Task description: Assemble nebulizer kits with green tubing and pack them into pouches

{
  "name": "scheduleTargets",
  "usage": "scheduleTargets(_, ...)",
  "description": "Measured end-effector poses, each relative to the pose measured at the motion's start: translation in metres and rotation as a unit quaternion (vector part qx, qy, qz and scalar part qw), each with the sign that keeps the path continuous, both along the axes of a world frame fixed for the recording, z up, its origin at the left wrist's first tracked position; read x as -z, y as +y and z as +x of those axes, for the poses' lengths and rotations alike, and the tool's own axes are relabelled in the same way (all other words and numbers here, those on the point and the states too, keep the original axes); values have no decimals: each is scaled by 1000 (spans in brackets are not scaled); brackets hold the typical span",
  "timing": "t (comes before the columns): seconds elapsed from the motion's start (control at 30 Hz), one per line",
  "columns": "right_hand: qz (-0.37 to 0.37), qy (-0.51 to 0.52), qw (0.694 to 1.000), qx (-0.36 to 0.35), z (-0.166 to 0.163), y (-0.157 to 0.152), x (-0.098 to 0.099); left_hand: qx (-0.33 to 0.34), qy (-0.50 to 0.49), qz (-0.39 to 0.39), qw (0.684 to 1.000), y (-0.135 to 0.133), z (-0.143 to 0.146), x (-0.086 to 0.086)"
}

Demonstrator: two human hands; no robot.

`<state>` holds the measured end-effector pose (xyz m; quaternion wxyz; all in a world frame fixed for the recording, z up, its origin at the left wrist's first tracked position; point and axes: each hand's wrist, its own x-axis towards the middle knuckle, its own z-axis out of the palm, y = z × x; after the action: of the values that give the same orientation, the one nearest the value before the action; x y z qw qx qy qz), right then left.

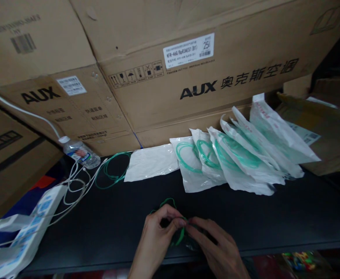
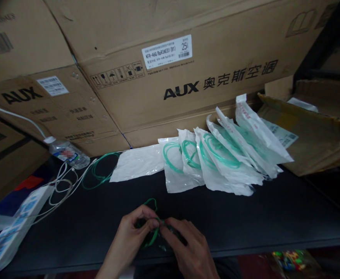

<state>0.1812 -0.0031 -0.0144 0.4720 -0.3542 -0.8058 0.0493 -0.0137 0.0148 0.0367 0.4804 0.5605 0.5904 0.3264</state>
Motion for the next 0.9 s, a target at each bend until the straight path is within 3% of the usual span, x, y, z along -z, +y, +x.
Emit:
scheduleTargets(0.27,-33,-4,999,-41,1,1,1,6,-11,12,1000,3,6,1)
scheduleTargets(0.37,-94,48,994,-21,-5,0,7,16,-16,17,1000,10,-5,-5)
scheduleTargets(0.43,-144,90,985,-17,-7,1,8,-10,-12,50,999,15,-24,-10)
scheduleTargets(0.53,-173,124,977,6,-7,3,8,-78,43,92,992,15,-59,-10)
scheduleTargets(0.63,-179,124,976,23,-3,5,7,-78,117,91,986,4,-83,-5)
scheduleTargets(0.77,-181,123,975,39,0,7,7,-17,192,117,974,-10,-81,-2)
scheduleTargets(0.9,-175,119,976,54,-1,7,9,8,274,131,953,-8,-64,-4)
